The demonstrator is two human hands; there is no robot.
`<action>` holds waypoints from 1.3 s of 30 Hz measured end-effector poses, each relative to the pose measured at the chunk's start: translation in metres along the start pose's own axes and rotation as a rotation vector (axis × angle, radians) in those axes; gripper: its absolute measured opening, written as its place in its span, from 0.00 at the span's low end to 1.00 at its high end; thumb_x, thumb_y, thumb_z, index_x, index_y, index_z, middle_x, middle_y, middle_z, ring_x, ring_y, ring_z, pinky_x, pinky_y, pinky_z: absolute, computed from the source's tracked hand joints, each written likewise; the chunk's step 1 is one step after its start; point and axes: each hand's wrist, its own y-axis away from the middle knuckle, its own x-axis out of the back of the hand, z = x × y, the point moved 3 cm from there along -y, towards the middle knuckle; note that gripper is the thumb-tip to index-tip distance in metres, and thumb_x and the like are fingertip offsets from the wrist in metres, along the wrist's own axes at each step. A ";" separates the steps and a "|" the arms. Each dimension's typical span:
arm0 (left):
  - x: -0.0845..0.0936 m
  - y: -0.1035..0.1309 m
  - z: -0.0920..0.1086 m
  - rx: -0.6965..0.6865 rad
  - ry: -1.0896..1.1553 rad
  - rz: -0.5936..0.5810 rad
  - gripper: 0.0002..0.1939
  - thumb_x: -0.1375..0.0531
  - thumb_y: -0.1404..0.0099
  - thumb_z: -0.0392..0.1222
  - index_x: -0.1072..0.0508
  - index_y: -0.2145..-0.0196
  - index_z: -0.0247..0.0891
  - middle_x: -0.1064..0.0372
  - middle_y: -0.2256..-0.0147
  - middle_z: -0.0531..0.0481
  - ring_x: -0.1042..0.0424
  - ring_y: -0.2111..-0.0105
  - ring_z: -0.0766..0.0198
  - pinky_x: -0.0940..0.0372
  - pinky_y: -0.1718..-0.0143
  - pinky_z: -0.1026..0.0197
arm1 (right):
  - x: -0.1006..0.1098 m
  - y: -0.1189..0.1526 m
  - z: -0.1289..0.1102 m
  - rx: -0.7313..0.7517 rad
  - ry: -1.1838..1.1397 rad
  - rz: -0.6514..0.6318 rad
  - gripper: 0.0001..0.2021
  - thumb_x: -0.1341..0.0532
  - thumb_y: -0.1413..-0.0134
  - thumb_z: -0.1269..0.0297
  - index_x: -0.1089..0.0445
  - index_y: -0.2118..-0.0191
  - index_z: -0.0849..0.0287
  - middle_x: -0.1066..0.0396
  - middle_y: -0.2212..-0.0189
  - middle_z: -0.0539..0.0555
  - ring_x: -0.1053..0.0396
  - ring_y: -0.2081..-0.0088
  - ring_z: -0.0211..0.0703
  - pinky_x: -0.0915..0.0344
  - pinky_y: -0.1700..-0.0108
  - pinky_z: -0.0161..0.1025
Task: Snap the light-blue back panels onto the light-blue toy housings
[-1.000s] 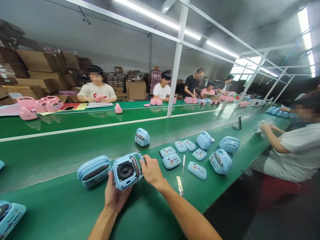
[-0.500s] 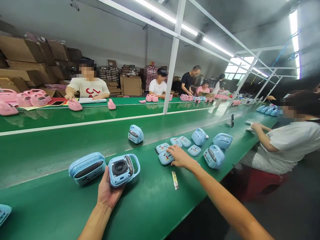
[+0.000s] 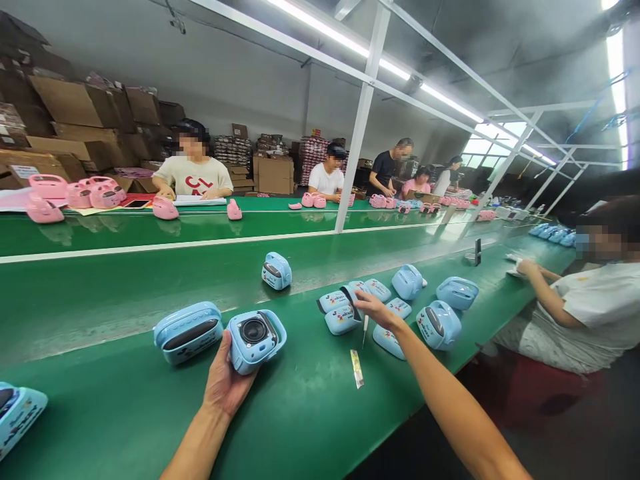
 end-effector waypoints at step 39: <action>0.017 0.004 -0.019 -0.066 -0.374 -0.160 0.35 0.23 0.56 0.49 0.27 0.51 0.41 0.22 0.56 0.44 0.23 0.58 0.50 0.29 0.52 0.50 | -0.199 0.011 -0.049 0.639 0.160 0.072 0.50 0.25 0.64 0.41 0.40 0.34 0.52 0.40 0.38 0.64 0.37 0.38 0.62 0.38 0.36 0.56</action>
